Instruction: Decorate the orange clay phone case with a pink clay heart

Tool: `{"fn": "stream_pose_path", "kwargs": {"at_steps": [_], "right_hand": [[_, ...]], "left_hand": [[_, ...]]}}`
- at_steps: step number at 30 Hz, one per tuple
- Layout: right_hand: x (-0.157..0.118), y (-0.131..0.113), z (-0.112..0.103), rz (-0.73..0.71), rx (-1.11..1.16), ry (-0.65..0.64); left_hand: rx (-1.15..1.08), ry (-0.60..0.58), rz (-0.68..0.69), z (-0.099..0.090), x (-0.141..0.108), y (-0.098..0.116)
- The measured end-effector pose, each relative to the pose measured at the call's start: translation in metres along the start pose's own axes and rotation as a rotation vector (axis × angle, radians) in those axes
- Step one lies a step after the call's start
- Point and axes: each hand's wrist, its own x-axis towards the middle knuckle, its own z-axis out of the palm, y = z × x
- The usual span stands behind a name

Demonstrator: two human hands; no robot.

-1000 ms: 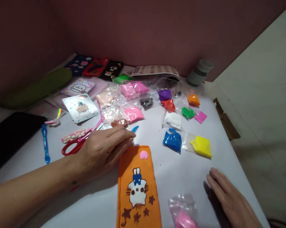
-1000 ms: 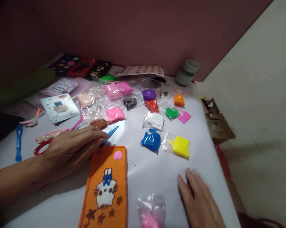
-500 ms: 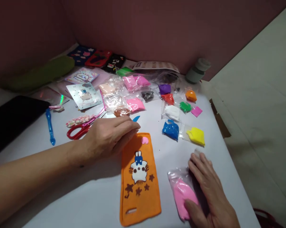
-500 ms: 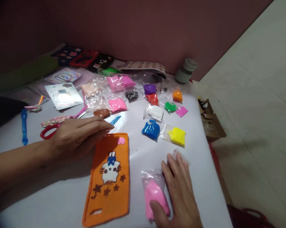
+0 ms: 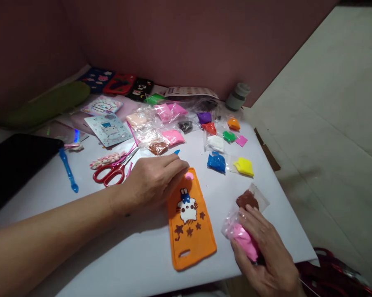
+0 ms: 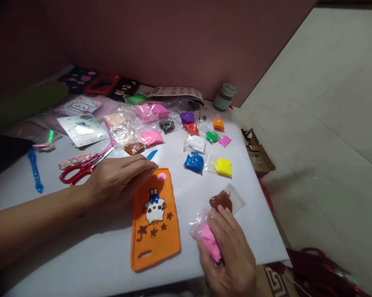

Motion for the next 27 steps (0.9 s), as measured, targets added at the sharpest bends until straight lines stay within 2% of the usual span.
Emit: {"fn": "stream_pose_path", "kwargs": {"at_steps": [8,12,19,21,24,26,27], "right_hand": [[-0.018,0.0,0.003,0.143,0.008,0.139],[-0.021,-0.001,0.005,0.269,-0.021,0.2],[-0.013,-0.007,-0.004,0.378,0.035,0.187],[-0.01,-0.012,-0.006,0.39,0.062,0.21],[-0.009,-0.02,-0.011,0.39,0.132,0.241],[-0.012,-0.021,-0.015,0.368,0.18,0.262],[-0.015,-0.019,-0.017,0.343,0.163,0.211]], "left_hand": [[0.046,0.053,0.079,-0.003,0.003,-0.002],[0.065,0.072,0.127,-0.004,0.004,-0.001],[-0.006,0.076,0.103,-0.004,0.007,0.002],[-0.048,0.091,0.079,-0.012,0.009,0.012],[-0.14,0.046,0.013,-0.034,0.012,0.046],[-0.393,-0.124,-0.111,-0.047,0.012,0.076],[-0.431,-0.243,-0.171,-0.051,0.013,0.09]]}}
